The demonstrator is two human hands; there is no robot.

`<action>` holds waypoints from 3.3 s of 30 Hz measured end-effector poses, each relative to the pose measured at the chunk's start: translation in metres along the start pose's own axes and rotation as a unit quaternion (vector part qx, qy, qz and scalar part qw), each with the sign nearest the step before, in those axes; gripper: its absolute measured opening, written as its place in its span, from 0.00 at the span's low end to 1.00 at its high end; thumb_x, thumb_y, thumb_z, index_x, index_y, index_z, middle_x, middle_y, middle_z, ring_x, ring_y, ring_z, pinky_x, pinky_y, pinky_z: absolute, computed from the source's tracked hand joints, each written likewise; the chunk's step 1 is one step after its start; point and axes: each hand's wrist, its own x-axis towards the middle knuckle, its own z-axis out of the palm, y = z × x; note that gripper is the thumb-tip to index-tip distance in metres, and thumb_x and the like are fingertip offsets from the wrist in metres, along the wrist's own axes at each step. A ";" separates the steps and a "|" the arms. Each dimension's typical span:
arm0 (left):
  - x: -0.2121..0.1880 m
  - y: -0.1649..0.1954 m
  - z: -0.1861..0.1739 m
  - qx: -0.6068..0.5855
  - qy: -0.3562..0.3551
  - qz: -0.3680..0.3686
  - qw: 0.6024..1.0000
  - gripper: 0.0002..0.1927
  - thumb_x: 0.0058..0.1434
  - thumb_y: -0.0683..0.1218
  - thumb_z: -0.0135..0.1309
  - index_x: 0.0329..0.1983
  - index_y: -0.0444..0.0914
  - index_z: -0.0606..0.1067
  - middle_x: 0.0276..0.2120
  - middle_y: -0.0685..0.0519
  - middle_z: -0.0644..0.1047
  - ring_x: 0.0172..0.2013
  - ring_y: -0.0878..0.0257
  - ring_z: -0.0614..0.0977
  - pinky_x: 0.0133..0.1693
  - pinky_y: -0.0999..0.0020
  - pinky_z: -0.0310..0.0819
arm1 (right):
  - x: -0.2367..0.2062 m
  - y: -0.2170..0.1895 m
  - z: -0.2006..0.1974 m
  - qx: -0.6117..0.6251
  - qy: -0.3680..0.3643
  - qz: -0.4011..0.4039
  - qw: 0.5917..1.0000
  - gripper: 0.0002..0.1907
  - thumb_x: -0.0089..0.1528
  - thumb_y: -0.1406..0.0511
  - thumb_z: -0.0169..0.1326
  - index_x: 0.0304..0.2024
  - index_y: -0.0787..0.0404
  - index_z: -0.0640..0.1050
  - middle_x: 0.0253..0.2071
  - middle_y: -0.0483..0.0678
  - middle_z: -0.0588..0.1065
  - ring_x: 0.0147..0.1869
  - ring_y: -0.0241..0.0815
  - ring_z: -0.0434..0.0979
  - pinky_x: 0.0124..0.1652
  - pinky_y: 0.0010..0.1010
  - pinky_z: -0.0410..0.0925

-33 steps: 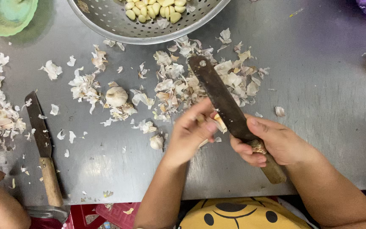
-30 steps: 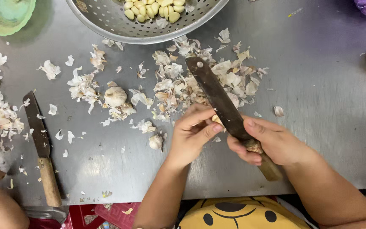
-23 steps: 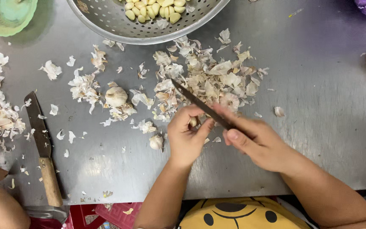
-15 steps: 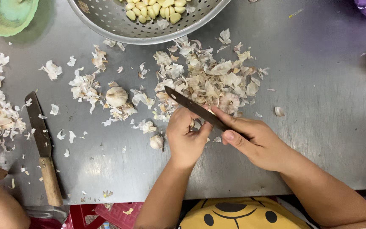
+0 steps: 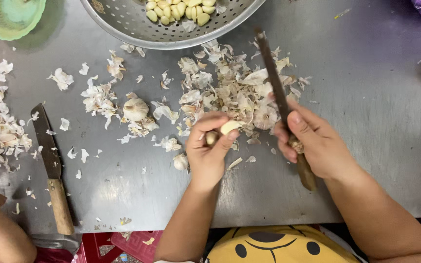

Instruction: The person peels garlic cloves one at a time with a small knife, cutting and stripping the papery skins off each clove by hand and dropping the peeled cloves into a metal colander at the top of the stainless steel table.

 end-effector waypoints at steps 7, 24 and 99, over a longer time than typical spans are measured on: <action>-0.001 -0.007 -0.008 -0.101 -0.025 -0.129 0.986 0.15 0.70 0.36 0.59 0.57 0.36 0.71 0.45 0.53 0.76 0.41 0.70 0.74 0.41 0.78 0.68 | -0.003 0.003 0.012 -0.029 -0.076 0.037 0.996 0.32 0.71 0.54 0.38 0.75 0.60 0.59 0.34 0.45 0.71 0.27 0.32 0.65 0.26 0.23 0.62; -0.004 -0.016 -0.002 -0.012 0.002 -0.167 0.986 0.12 0.67 0.31 0.63 0.52 0.32 0.78 0.42 0.53 0.79 0.38 0.73 0.76 0.41 0.78 0.72 | -0.010 0.013 0.026 -0.201 -0.073 -0.004 0.977 0.33 0.70 0.54 0.41 0.78 0.51 0.58 0.28 0.43 0.67 0.27 0.30 0.63 0.28 0.21 0.63; 0.004 -0.001 0.000 0.033 -0.107 -0.126 0.986 0.18 0.74 0.40 0.52 0.66 0.34 0.72 0.60 0.56 0.76 0.59 0.66 0.76 0.62 0.72 0.69 | -0.004 0.017 0.016 -0.068 -0.138 -0.013 0.988 0.36 0.69 0.63 0.48 0.78 0.51 0.54 0.29 0.43 0.67 0.28 0.32 0.63 0.26 0.23 0.62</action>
